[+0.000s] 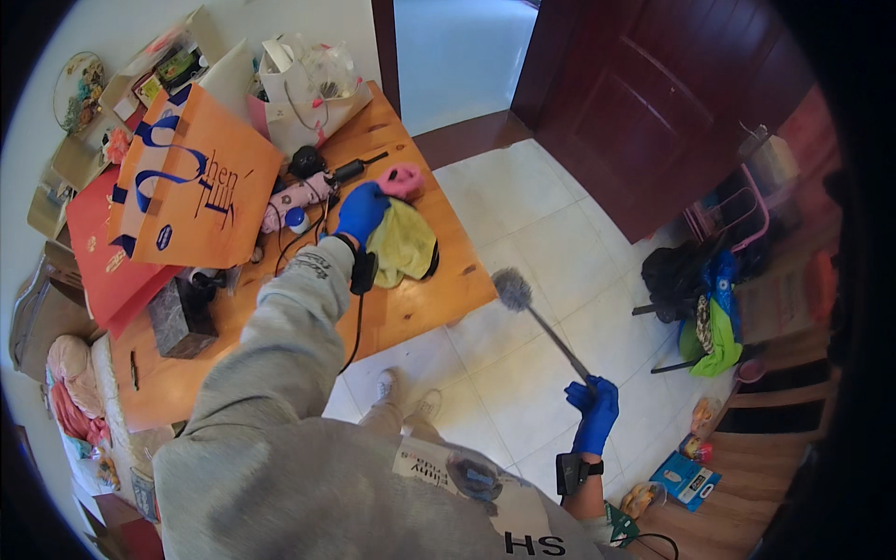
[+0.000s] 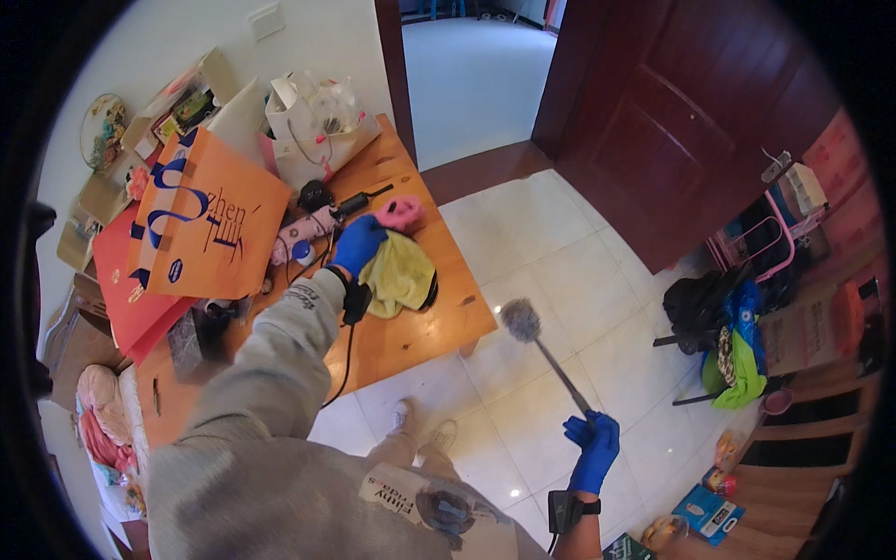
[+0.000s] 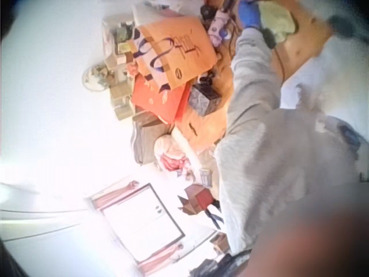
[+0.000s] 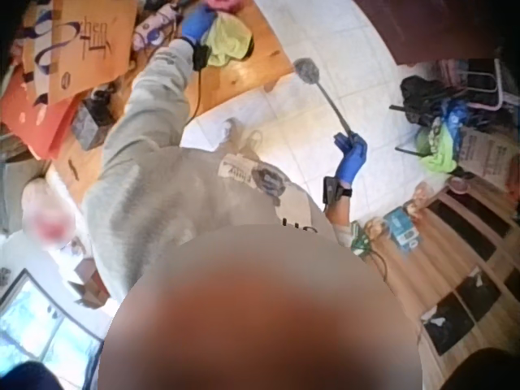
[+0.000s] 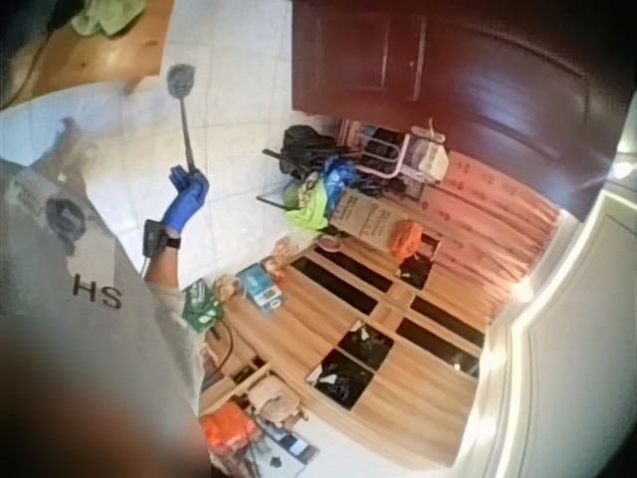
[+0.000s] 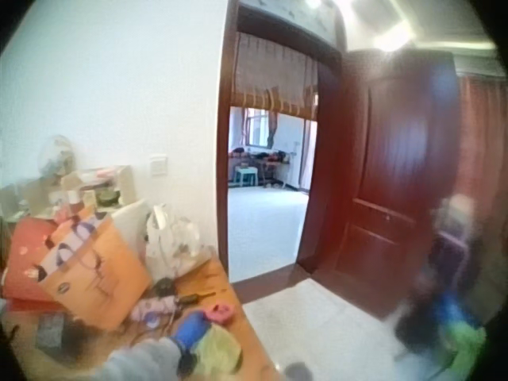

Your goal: The person dusts the floor with a duster, picks up and moves several items including a pink cloth and a yellow cloth, then switches to a flat mop with a yellow microfiber pad to wipe the floor and clean a window. The person also hangs the pink cloth on a coat rack.

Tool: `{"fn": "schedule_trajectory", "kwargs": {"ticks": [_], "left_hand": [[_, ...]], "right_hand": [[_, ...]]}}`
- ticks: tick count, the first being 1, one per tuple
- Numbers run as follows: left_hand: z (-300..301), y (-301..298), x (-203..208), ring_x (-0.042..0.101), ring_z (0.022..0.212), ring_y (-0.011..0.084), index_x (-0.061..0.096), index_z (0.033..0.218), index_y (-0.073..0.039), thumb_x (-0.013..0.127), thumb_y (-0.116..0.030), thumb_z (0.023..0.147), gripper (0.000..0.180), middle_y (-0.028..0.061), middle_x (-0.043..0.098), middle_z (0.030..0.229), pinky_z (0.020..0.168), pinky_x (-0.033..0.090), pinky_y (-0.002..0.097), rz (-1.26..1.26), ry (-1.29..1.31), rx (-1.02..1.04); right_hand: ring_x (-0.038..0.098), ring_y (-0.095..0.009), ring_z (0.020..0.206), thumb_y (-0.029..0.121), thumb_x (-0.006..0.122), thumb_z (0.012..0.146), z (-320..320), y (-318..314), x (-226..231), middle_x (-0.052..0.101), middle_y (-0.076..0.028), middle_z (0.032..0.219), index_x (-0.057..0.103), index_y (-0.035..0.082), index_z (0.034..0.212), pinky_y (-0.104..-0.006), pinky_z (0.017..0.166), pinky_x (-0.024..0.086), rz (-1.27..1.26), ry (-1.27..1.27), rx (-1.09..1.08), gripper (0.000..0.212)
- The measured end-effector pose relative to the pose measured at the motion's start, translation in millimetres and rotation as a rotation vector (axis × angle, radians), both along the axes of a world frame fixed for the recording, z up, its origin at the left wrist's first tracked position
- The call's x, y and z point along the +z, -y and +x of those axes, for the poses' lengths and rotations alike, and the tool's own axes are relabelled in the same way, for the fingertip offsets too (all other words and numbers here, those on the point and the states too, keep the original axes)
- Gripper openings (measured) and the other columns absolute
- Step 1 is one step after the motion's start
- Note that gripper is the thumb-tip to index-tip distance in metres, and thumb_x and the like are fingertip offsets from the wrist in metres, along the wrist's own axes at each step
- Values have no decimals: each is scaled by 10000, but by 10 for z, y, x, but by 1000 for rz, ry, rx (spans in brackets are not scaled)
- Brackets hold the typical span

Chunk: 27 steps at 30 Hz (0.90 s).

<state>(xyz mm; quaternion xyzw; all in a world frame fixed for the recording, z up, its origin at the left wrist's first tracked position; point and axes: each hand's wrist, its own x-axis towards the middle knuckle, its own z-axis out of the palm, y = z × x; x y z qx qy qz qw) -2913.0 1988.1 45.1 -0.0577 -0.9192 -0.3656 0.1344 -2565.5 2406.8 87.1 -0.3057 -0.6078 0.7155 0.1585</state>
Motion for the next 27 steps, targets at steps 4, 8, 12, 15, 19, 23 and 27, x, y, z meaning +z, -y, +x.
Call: {"fn": "schedule_trajectory", "kwargs": {"ticks": [4,8,12,15,19,23,27], "left_hand": [[292,1,728,626,795,255,585,923,19,619,-182,804,235,180,637,884,702,469,343,427,81,-16],[1083,258,1570,518,773,115,585,974,-12,608,-128,801,209,28,585,843,715,422,244,715,-9,-107],[1818,643,2301,540,844,114,580,992,-8,568,-124,835,195,37,590,914,788,428,245,924,-190,15],[2474,985,2660,563,1004,162,532,1168,-5,497,-192,908,323,75,590,1103,897,424,280,1042,-371,60],[3307,1506,2928,545,1089,179,510,1220,2,446,-244,954,367,98,576,1184,949,406,304,1074,-629,245],[4259,2115,2848,506,1141,187,455,1290,-1,384,-240,980,398,90,528,1247,995,371,302,580,-725,417],[5144,2685,2512,488,1154,182,455,1283,-5,402,-202,971,373,87,509,1266,1002,362,307,519,-656,556]], "right_hand": [[659,-275,748,221,459,939,-52,84,90,615,-137,983,522,37,1000,-349,613,553,5,-82,4,204],[656,-266,763,198,465,937,-227,249,220,610,-138,991,510,34,993,-338,633,551,56,-207,48,179],[651,-266,821,201,464,940,-364,507,447,608,-147,1013,505,30,1005,-340,673,549,135,-315,119,187],[645,-269,850,203,455,943,-390,728,643,615,-161,1004,505,24,1022,-343,717,542,191,-389,194,202],[640,-272,862,191,442,947,-344,1019,834,618,-177,999,508,18,1027,-345,742,535,196,-456,278,203],[633,-268,880,155,431,946,-180,1534,811,615,-181,1008,511,4,1023,-345,761,527,222,-507,371,188],[616,-231,888,142,436,945,94,2110,641,613,-161,1011,518,0,1021,-330,794,505,221,-532,411,180]]}}
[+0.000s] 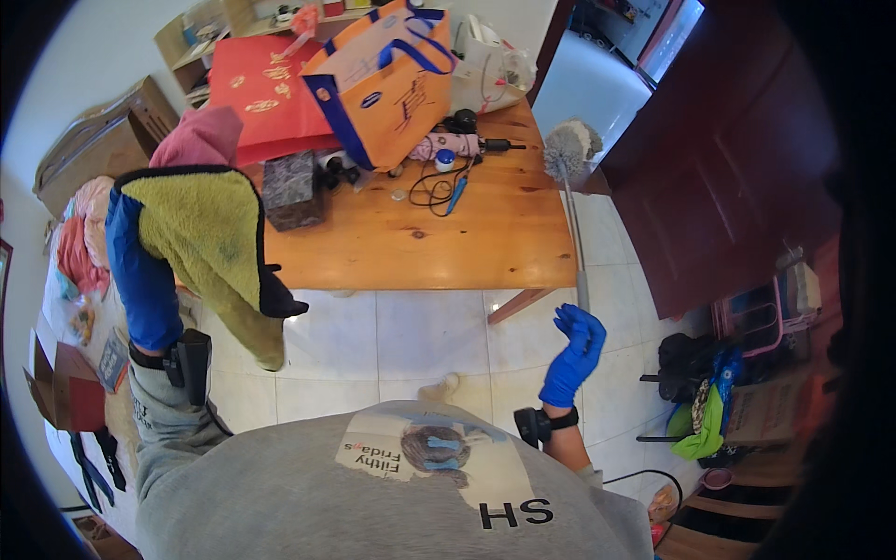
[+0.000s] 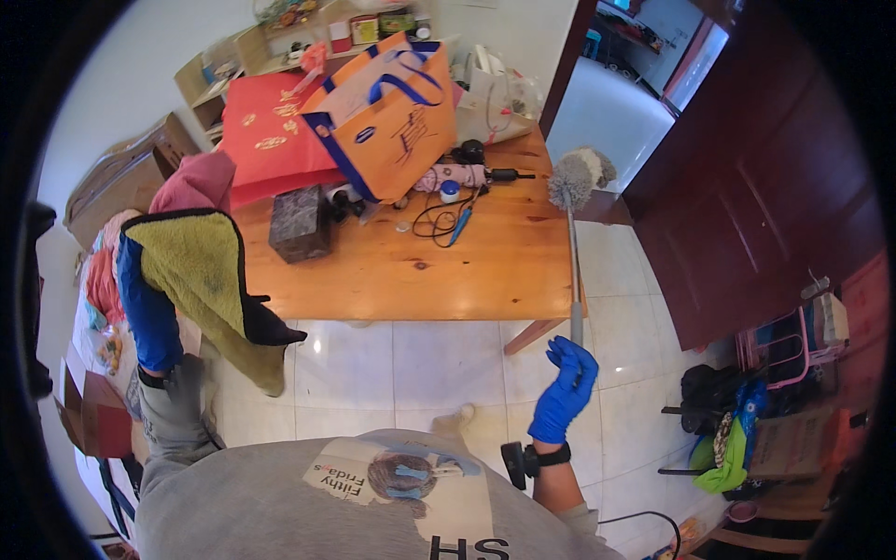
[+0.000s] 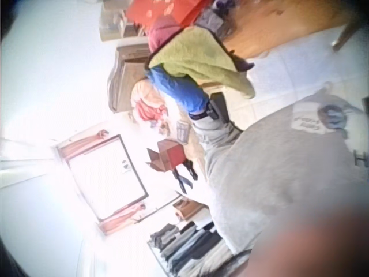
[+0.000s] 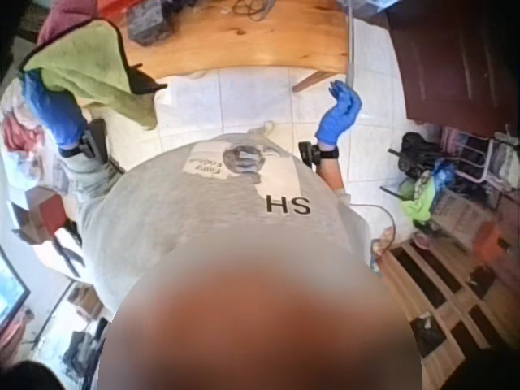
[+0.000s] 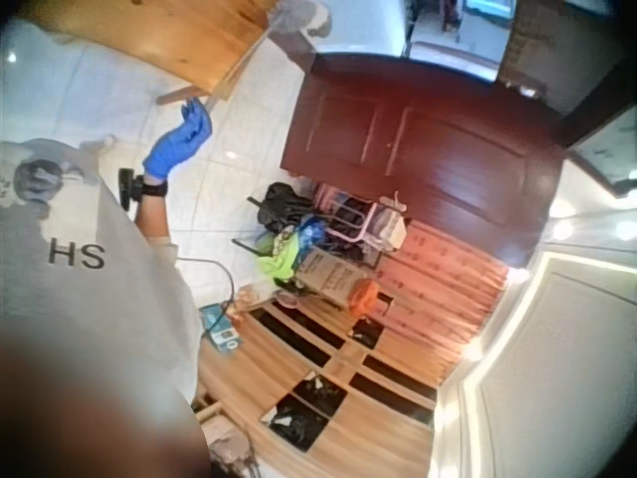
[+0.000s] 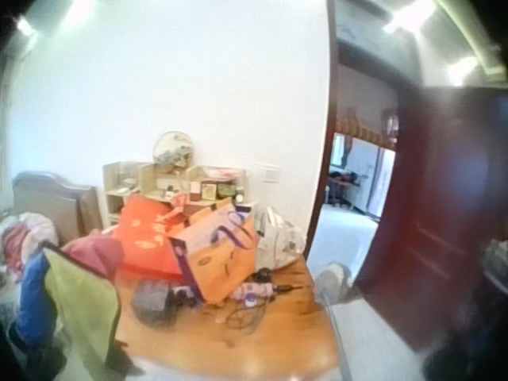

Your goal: The person dusts the floor with a duster, picks up and moves several items including a pink cloth and a yellow cloth, then switches to a flat mop with a yellow microfiber pad to wipe the floor and clean a window. The person also hangs the pink cloth on a coat rack.

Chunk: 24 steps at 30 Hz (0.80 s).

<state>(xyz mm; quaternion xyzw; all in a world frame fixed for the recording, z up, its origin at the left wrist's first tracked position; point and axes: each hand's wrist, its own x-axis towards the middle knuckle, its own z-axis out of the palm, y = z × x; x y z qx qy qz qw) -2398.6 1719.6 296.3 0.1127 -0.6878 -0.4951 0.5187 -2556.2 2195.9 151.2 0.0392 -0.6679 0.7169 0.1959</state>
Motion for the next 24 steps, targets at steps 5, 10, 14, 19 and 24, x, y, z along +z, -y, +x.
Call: {"fn": "schedule_trajectory", "kwargs": {"ticks": [5,10,14,19,24], "left_hand": [[1143,413,-427,480,1153,179,483,1248,1,417,-140,957,330,92,519,1246,1008,350,314,-219,227,228],[2019,759,-680,490,1034,148,516,1181,16,457,-189,924,334,65,534,1128,938,370,285,279,175,60],[2569,856,-1015,506,994,140,530,1154,7,471,-183,926,303,55,552,1087,921,382,281,304,184,220],[3083,931,-1303,524,968,148,536,1144,-9,487,-178,927,279,51,569,1068,914,393,291,395,209,189],[3334,857,-1515,530,965,148,552,1110,-20,516,-183,909,262,53,574,1065,894,398,287,295,232,392]], "right_hand": [[604,-183,864,107,461,935,319,539,-319,620,-114,994,537,18,992,-293,804,485,-54,-31,46,129],[576,-157,903,84,531,904,589,992,-743,617,-81,1038,533,65,1036,-266,805,471,125,135,44,133],[606,-194,860,105,599,869,754,1132,-974,573,-149,1078,258,157,1401,-291,760,517,115,300,281,634],[633,-253,730,263,648,837,564,1069,-1210,591,-189,972,60,176,1454,-362,627,547,-204,888,412,857],[601,-210,625,465,555,847,80,1099,-1520,610,-126,737,598,107,1071,-339,540,479,342,796,223,425]]}}
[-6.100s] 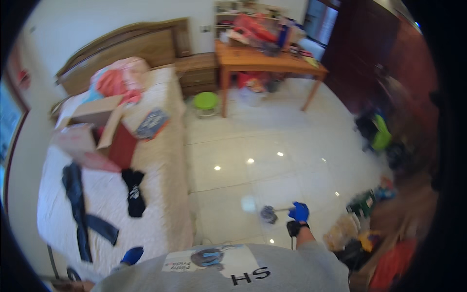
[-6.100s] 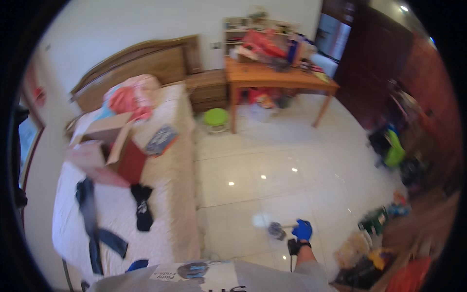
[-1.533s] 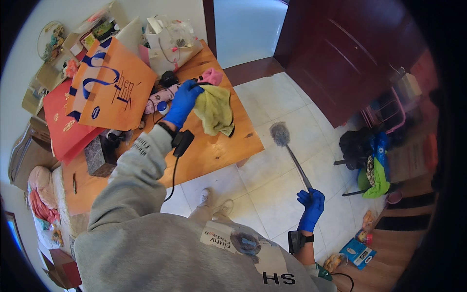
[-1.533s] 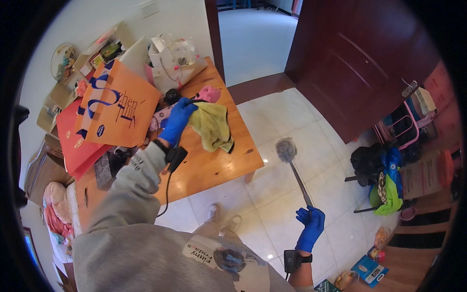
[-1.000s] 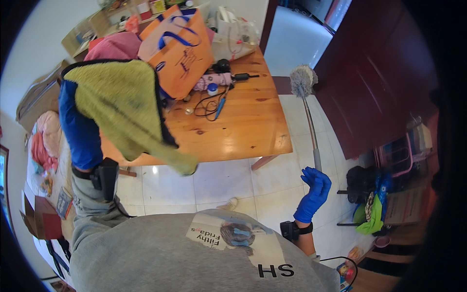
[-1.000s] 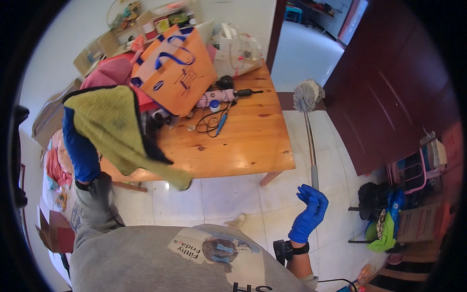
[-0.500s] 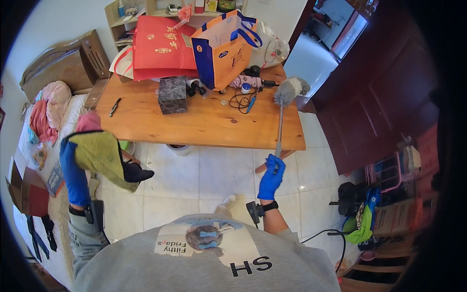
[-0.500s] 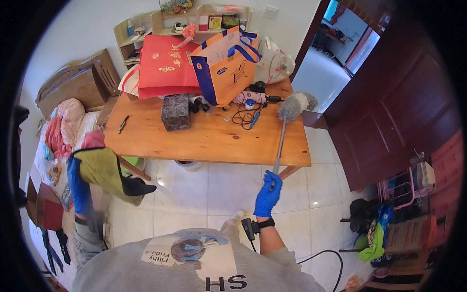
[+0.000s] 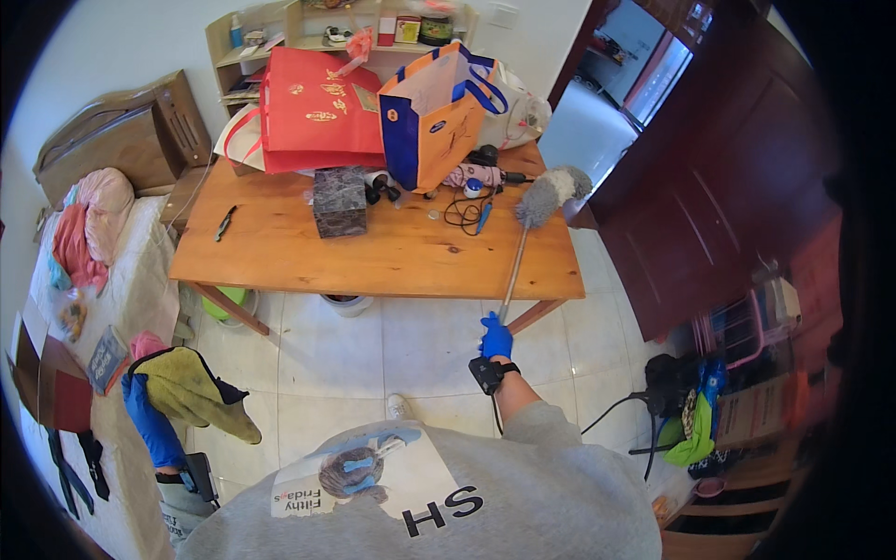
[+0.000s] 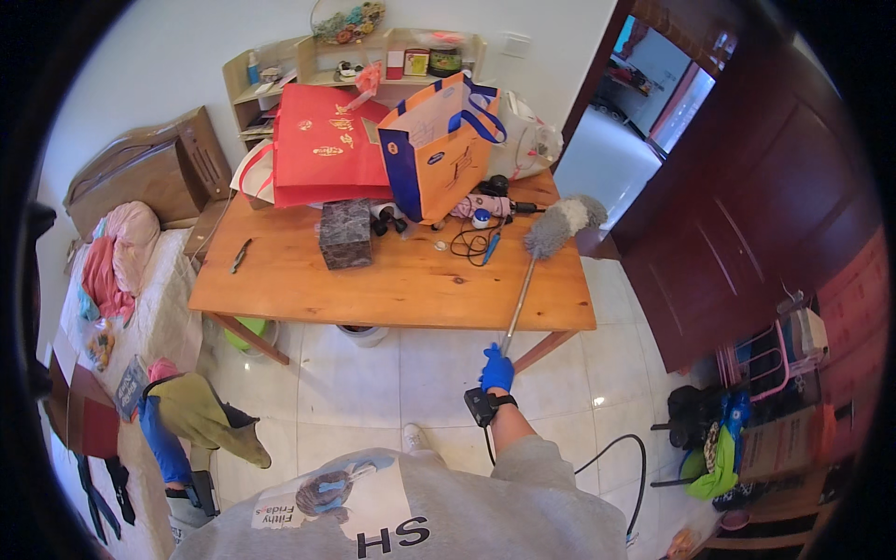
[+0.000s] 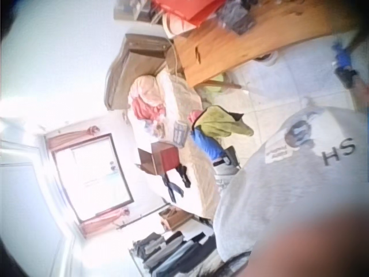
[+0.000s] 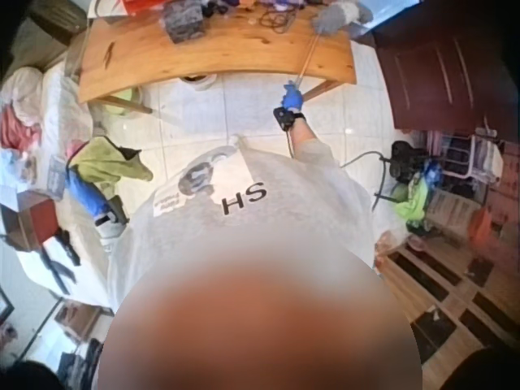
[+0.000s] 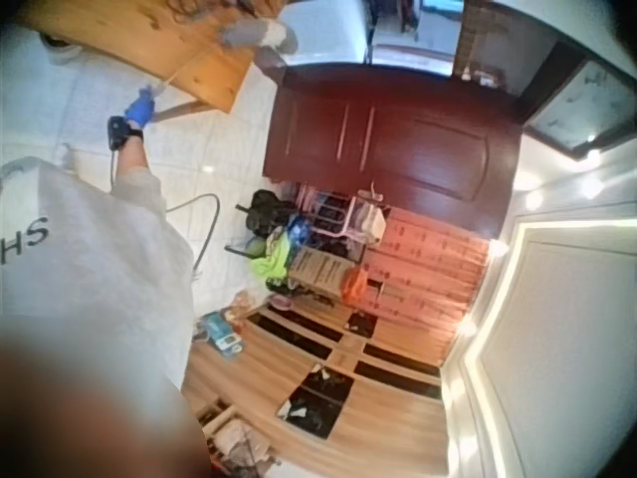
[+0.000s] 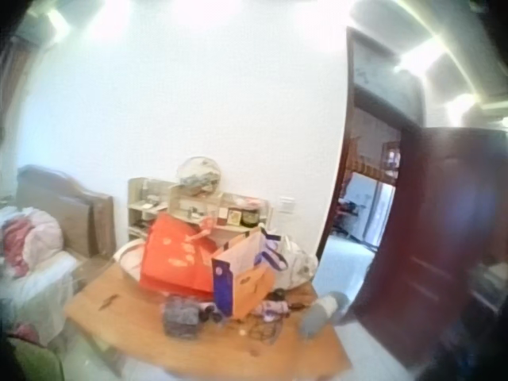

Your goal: The person dusts the floor with a duster, picks up and moves several items including a pink cloth and a yellow cloth, then switches to a flat mop with a yellow microfiber pad to wipe the floor and clean a window. The person also hangs the pink cloth on a coat rack.

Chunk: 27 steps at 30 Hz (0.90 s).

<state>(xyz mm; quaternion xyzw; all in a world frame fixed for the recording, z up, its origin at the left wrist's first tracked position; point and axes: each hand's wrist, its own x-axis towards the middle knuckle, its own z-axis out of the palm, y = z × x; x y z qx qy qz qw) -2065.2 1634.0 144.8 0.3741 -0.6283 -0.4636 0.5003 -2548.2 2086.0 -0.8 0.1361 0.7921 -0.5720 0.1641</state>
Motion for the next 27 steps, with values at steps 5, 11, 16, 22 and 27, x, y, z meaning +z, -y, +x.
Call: {"fn": "schedule_trajectory", "kwargs": {"ticks": [5,11,16,22,27], "left_hand": [[9,-225,98,534,957,146,551,1117,-20,531,-189,899,276,64,576,1060,891,396,284,54,-110,66],[-187,-354,297,536,938,146,555,1100,-26,525,-190,903,258,61,577,1036,880,399,284,110,-168,15],[-355,-380,293,540,940,149,552,1086,-33,513,-193,909,242,59,579,1025,876,403,287,104,-120,-12],[-712,-537,512,552,941,161,557,1069,-29,496,-188,911,232,65,589,1020,869,413,297,124,-151,-41],[-858,-648,637,558,936,166,559,1066,-28,487,-187,912,233,74,594,1019,868,416,299,98,-125,-55]], "right_hand": [[522,-179,622,506,523,856,-436,-113,129,607,-68,682,649,19,768,-334,638,424,-154,-239,-413,511],[512,-150,592,496,501,883,-365,-500,399,601,-63,650,652,23,764,-314,582,400,-3,-389,-321,511],[434,-121,437,462,503,899,-193,-744,572,539,-46,515,677,30,746,-287,448,348,197,-230,-105,490],[514,-141,561,452,528,887,-749,-819,783,598,-58,636,665,41,825,-280,558,407,-68,-340,-367,438],[488,-130,503,433,537,886,-788,-683,471,655,-85,725,631,43,869,-269,479,390,-100,-70,-194,402]]}}
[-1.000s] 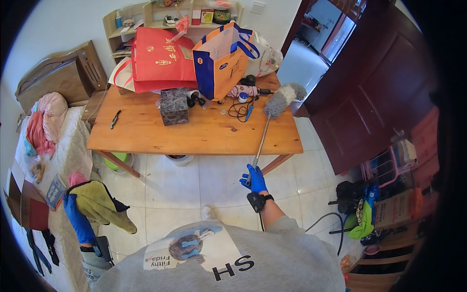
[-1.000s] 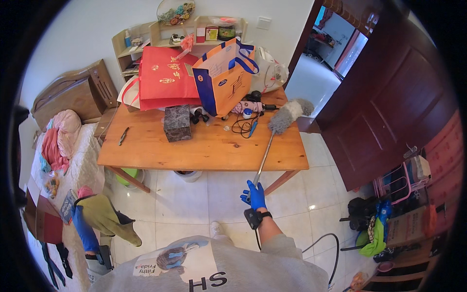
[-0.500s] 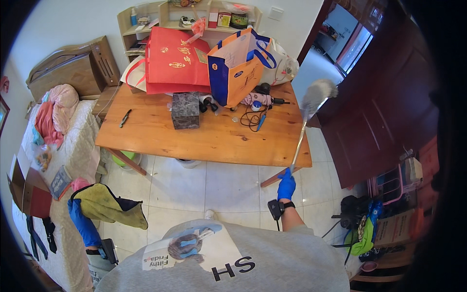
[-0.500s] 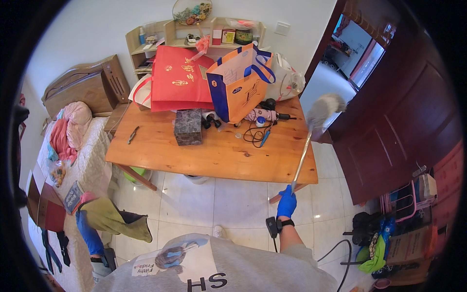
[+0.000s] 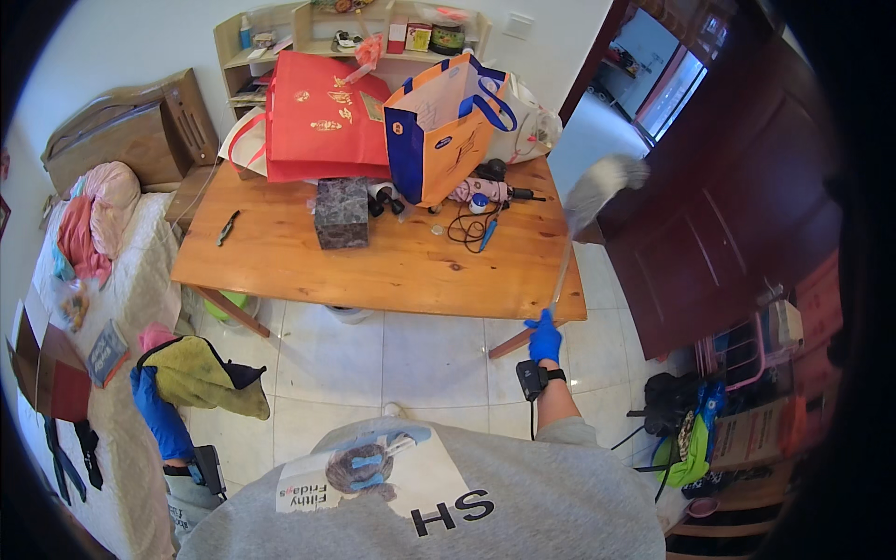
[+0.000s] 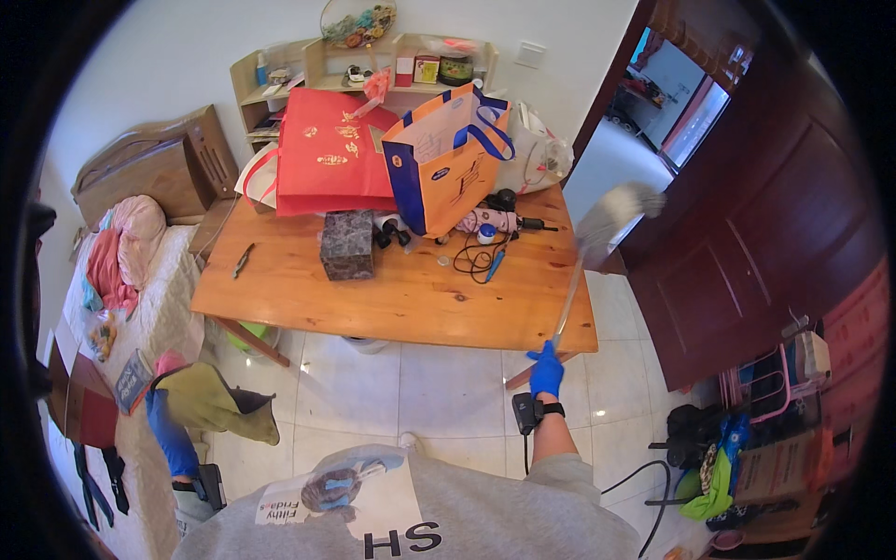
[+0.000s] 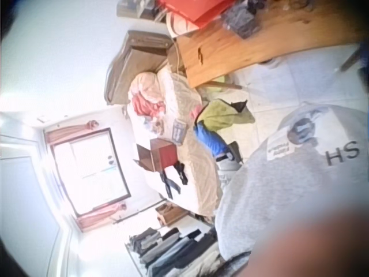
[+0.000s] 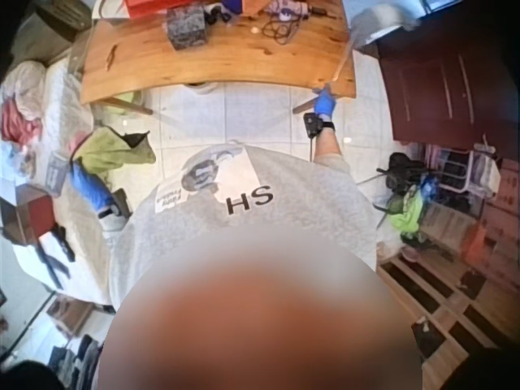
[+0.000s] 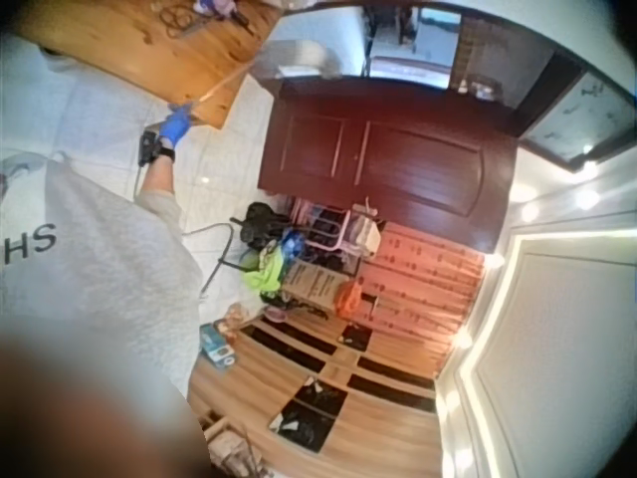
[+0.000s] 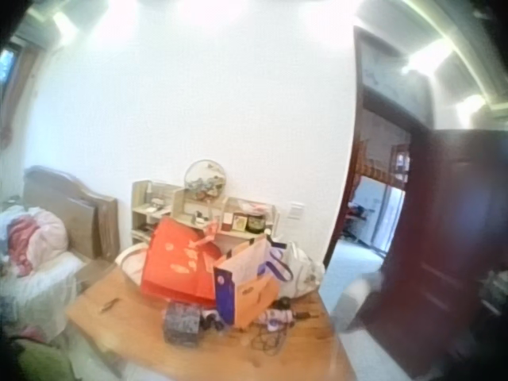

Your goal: The person dusts the floor with a duster, picks up and moves several items including a pink cloth and a yellow cloth, then switches to a flat mop with a yellow microfiber pad to wipe the floor and clean a window. The person also hangs the pink cloth on a coat rack.

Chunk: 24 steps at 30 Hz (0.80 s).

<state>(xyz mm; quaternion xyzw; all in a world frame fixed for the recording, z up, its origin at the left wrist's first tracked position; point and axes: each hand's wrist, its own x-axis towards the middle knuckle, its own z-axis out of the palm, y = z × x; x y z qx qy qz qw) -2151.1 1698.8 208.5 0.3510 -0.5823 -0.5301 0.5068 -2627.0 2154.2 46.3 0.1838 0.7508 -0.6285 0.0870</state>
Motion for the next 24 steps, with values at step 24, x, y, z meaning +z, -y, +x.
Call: {"fn": "schedule_trajectory", "kwargs": {"ticks": [24], "left_hand": [[104,-77,-81,558,833,131,576,1022,-37,519,-118,889,166,38,599,944,786,448,263,-9,-99,142]], "right_hand": [[384,-136,364,598,466,861,470,877,1,385,-5,485,580,39,793,-276,335,312,-327,275,149,574]]}}
